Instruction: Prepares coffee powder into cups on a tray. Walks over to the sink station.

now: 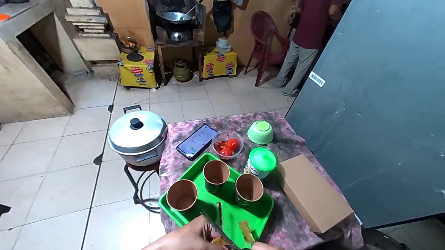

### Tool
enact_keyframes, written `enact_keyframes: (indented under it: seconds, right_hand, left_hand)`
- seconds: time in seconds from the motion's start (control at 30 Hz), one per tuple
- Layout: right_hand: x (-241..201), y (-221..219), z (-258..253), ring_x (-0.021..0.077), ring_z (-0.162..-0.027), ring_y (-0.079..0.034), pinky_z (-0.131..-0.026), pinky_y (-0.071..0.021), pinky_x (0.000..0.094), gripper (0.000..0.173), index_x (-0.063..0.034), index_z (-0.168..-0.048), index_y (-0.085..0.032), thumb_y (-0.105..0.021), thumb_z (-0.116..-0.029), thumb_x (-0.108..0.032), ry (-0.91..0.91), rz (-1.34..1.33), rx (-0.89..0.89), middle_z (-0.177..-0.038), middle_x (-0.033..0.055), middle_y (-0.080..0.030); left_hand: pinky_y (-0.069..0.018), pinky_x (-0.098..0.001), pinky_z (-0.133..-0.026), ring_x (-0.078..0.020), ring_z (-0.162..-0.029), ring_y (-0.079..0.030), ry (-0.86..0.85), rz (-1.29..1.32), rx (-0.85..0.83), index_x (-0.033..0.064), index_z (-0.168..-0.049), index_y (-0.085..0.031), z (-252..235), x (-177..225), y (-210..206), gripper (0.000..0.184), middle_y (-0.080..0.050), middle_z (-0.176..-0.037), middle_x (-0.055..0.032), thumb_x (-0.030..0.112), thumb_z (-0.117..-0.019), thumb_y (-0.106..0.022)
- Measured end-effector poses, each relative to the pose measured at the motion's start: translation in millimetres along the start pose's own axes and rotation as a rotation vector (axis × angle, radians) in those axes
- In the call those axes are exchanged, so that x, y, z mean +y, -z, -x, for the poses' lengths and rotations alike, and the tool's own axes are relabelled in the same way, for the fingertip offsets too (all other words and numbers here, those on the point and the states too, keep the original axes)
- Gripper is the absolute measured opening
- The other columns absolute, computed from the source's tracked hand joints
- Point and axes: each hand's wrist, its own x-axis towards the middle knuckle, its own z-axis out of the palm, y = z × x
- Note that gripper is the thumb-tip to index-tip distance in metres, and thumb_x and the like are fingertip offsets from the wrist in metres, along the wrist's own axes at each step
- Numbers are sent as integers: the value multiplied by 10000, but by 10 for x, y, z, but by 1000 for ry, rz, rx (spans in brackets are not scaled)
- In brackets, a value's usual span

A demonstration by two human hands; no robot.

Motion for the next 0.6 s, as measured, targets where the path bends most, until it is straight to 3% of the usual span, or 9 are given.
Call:
enact_keyframes:
  seconds: [0.07, 0.13, 0.27, 0.33, 0.4, 0.5, 0.6]
  right_hand:
    - [18, 42, -35, 123, -640, -512, -571, -407, 321, 385, -80, -851, -597, -725, -924, -436, -8, 37, 10, -721, 37, -540]
    - [3, 130, -19, 127, -649, -533, -573, -433, 322, 411, -84, -835, -621, -745, -894, -471, -26, 107, 74, -740, 42, -566]
    - [-4, 444, 270, 165, -623, -583, -558, -489, 391, 372, -94, -894, -677, -820, -783, -419, -130, 278, 306, -743, 47, -634]
    - [110, 518, 517, 158, -559, -546, -516, -463, 380, 353, -82, -907, -669, -805, -798, -389, -174, 329, 440, -697, 46, -612]
    - [195, 475, 696, 199, -542, -532, -510, -443, 417, 376, -56, -900, -640, -772, -837, -403, -275, 384, 525, -660, 70, -578]
    - [279, 273, 603, 334, -645, -621, -589, -485, 563, 442, -34, -886, -629, -733, -833, -460, -520, 493, 575, -686, 140, -610]
    - [375, 193, 244, 348, -787, -670, -691, -515, 584, 546, -48, -868, -672, -700, -821, -591, -712, 574, 540, -794, 150, -666]
  left_hand:
    - [-590, -307, -717, -90, -735, -695, -13, -20, 24, 69, -910, -753, 32, -39, 38, 161, -737, -812, -15, 229, -926, -763]
    - [-569, -274, -683, -61, -701, -667, -71, -20, 51, 80, -892, -755, 112, -35, 78, 155, -722, -781, 9, 228, -940, -744]
    - [-584, -283, -777, -74, -822, -688, -300, 133, 259, 80, -955, -764, 342, -103, 98, 96, -742, -898, -5, 160, -949, -711]
    - [-593, -311, -827, -122, -900, -709, -385, 251, 373, 66, -993, -738, 416, -143, 81, 96, -752, -1010, -65, 144, -962, -692]
    - [-598, -332, -842, -143, -916, -716, -436, 317, 449, 63, -998, -717, 442, -176, 46, 93, -750, -1028, -89, 146, -967, -690]
    - [-597, -340, -815, -136, -859, -698, -464, 331, 537, 45, -994, -711, 398, -243, -37, 65, -730, -948, -71, 94, -956, -690]
    - [-595, -326, -793, -132, -831, -696, -483, 324, 592, 23, -993, -708, 313, -262, -148, 62, -731, -920, -74, 43, -935, -699]
